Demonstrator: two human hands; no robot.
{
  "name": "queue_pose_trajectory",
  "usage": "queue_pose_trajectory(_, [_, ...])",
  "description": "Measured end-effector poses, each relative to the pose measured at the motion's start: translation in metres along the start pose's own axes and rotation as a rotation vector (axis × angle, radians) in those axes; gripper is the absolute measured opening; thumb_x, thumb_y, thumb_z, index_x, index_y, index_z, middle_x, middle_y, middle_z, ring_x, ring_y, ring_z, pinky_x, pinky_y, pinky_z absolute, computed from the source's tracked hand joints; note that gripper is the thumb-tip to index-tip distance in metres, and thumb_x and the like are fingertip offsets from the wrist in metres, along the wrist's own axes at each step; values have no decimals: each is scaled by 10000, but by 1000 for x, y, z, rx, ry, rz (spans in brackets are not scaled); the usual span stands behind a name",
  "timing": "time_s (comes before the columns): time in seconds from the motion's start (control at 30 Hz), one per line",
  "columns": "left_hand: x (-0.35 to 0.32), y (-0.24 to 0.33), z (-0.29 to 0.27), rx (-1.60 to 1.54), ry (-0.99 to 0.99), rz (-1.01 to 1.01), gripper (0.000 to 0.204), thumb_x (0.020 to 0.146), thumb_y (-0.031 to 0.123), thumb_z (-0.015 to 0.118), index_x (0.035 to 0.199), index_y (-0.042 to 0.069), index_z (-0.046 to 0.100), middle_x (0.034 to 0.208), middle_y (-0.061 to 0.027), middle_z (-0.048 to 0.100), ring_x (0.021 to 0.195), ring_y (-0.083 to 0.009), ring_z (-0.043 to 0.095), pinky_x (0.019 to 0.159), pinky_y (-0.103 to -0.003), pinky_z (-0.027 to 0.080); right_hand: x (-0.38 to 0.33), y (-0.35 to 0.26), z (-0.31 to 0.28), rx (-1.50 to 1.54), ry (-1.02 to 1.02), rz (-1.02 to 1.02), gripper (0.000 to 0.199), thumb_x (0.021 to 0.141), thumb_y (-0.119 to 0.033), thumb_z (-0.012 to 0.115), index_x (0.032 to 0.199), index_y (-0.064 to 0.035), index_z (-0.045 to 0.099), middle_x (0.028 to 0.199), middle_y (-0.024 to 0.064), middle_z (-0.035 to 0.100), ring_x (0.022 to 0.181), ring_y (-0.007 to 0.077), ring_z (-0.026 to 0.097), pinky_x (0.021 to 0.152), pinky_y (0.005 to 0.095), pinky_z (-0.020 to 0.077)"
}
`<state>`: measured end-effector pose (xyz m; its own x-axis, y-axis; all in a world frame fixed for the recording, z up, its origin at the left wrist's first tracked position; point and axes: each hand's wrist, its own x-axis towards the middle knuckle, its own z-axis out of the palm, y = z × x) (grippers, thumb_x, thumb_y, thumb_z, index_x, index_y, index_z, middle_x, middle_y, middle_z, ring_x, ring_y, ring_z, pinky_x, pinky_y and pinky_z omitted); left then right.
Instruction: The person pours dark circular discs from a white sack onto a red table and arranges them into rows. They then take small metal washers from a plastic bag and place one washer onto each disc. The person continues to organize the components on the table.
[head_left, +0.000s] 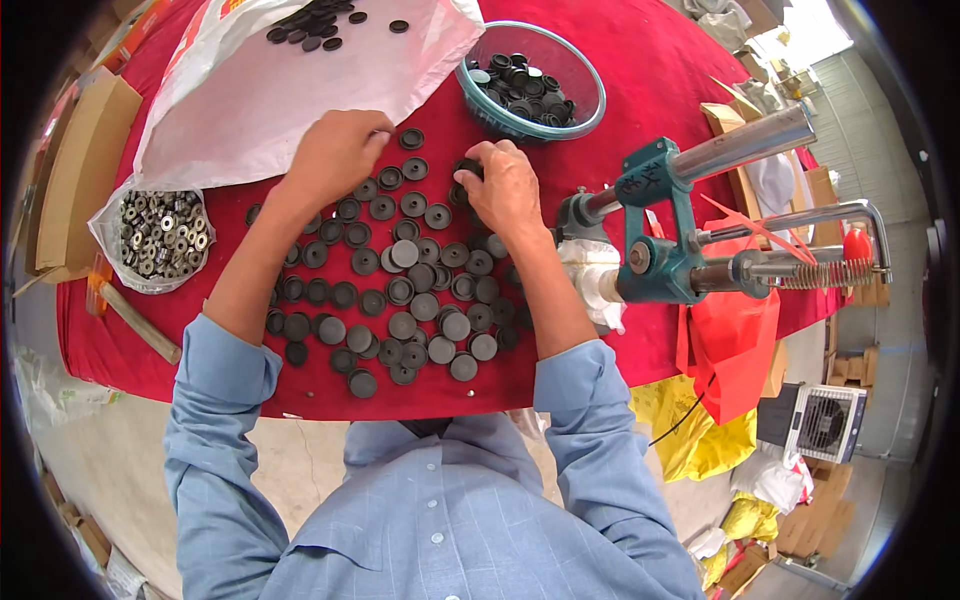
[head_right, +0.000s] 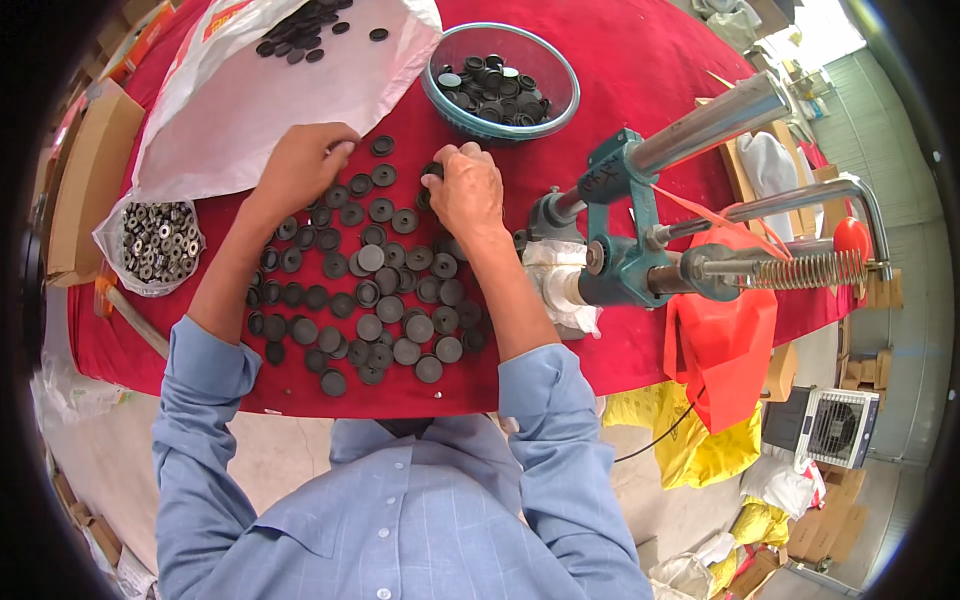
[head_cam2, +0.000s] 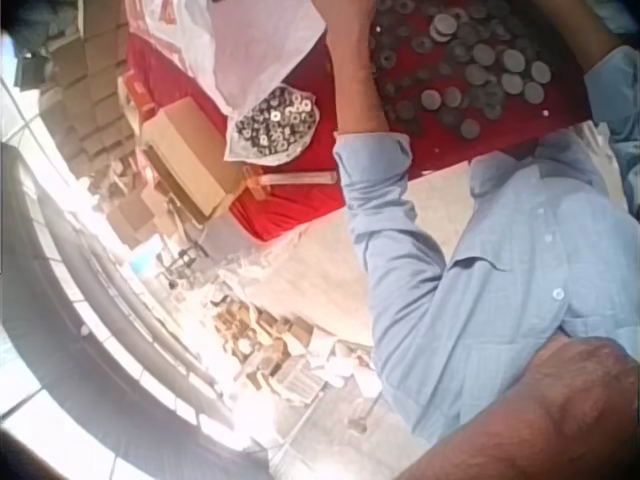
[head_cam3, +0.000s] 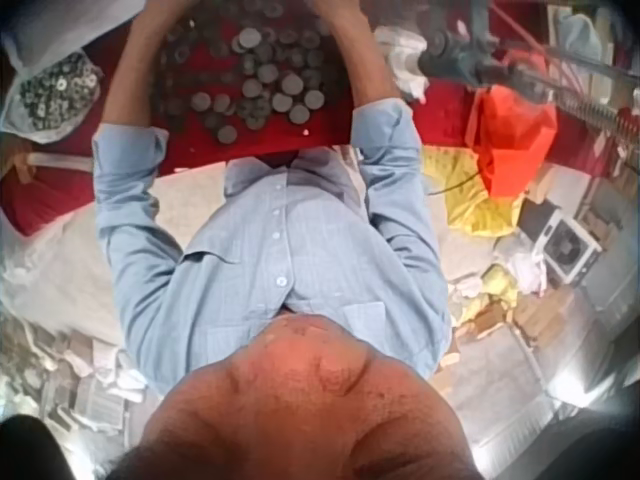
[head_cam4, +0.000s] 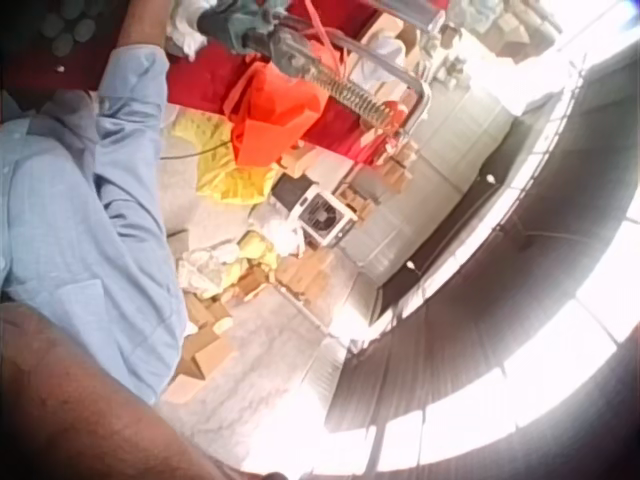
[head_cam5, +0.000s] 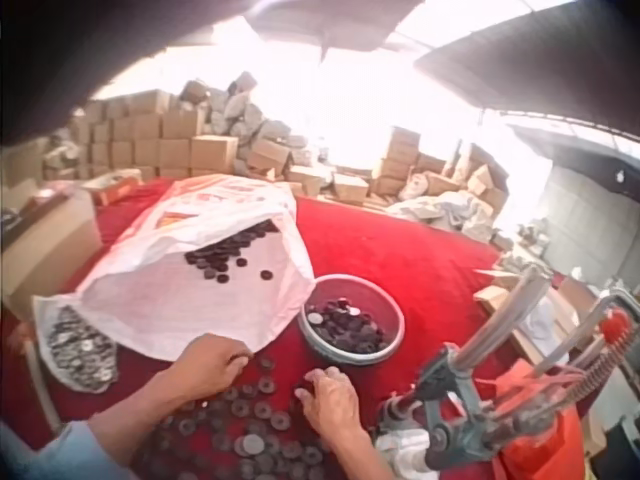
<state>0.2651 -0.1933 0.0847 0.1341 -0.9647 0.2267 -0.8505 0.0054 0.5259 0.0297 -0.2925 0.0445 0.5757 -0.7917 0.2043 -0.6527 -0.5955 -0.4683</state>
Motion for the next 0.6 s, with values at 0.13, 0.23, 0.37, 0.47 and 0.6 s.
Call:
queue_pose_trajectory(0.13, [8,6,28,92,-28,163,247,980,61,652,1199,34,762,1277,-128,733,1060,-363,722,902,-440,582,1,-5,-16,350,-105,238,411,865,-168,855,1239,-46,736,1165,216,743,1113,368,721,988,490,571])
queue_pose_trajectory(0.23, [17,-8,47,193,-15,270,278,960,50,677,1227,25,748,1285,-132,693,1091,-364,715,938,-465,582,-10,-14,-35,288,-237,172,397,880,-162,841,1243,-42,735,1187,235,746,1128,368,725,1005,494,563])
queue_pose_trajectory(0.37, [30,-11,47,282,-150,236,283,928,44,720,1208,10,728,1253,-132,696,1088,-376,715,936,-472,584,-18,-9,-25,82,-287,44,375,889,-145,827,1238,-38,740,1176,227,736,1147,389,713,995,499,565])
queue_pose_trajectory(0.47, [31,-6,40,227,-136,225,303,893,52,760,1188,15,702,1257,-148,695,1044,-385,711,914,-464,587,-18,-6,-20,53,-218,-17,406,859,-136,857,1225,-15,730,956,172,731,956,366,717,892,475,570])
queue_pose_trajectory(0.6, [26,-5,31,-34,-79,125,274,916,96,761,1166,29,673,1166,-121,691,1010,-268,717,844,-398,576,-19,-12,-21,68,-176,-65,395,862,-108,838,1222,-22,700,1015,168,707,988,347,724,886,451,581])
